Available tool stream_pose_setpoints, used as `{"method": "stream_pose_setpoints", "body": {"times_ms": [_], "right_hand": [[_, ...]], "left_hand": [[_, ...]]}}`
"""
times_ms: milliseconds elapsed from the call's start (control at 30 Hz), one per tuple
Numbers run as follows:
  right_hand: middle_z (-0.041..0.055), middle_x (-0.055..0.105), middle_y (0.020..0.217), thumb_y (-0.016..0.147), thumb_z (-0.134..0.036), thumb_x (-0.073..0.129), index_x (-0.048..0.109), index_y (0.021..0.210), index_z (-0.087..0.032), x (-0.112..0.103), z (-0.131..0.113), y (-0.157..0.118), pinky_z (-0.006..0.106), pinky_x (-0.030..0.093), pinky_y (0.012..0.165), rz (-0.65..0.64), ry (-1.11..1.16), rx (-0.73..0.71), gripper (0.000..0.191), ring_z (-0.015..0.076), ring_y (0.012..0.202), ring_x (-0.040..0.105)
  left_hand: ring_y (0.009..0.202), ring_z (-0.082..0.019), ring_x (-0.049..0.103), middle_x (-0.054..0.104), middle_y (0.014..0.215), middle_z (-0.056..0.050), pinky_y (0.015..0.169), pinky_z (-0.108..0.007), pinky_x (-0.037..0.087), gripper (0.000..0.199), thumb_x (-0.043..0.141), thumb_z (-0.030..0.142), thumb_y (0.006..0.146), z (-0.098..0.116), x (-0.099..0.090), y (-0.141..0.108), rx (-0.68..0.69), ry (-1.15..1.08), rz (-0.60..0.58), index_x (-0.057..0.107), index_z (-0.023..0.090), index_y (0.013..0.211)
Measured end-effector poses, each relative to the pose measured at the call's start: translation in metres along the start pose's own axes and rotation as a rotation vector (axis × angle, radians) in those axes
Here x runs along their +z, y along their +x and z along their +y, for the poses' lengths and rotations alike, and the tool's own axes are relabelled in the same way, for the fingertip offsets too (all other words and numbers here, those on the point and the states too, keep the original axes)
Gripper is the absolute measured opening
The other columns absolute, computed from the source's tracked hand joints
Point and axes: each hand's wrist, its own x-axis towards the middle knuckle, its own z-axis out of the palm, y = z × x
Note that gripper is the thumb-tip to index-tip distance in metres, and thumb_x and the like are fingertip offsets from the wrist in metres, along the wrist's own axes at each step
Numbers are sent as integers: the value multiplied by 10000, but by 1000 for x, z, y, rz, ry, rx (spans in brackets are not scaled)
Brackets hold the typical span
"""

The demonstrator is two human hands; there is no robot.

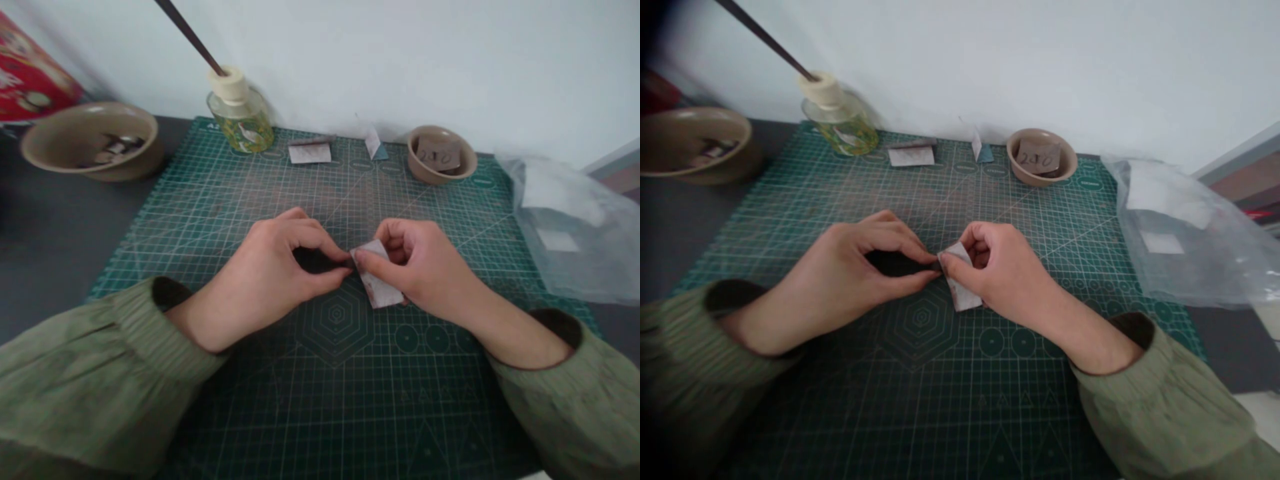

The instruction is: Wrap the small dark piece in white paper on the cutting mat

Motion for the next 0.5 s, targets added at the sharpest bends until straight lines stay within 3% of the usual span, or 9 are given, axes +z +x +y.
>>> {"method": "stream_pose_setpoints", "body": {"times_ms": [500], "right_hand": [[-26,652,688,875,-358,926,640,820,-206,7,4,-1,253,406,492,13,-41,-73,329,128,593,572]], "left_hand": [[904,-206,742,821,890,-6,859,-354,561,86,859,200,871,-1,-2,1,-45,-48,-53,845,251,803]]}}
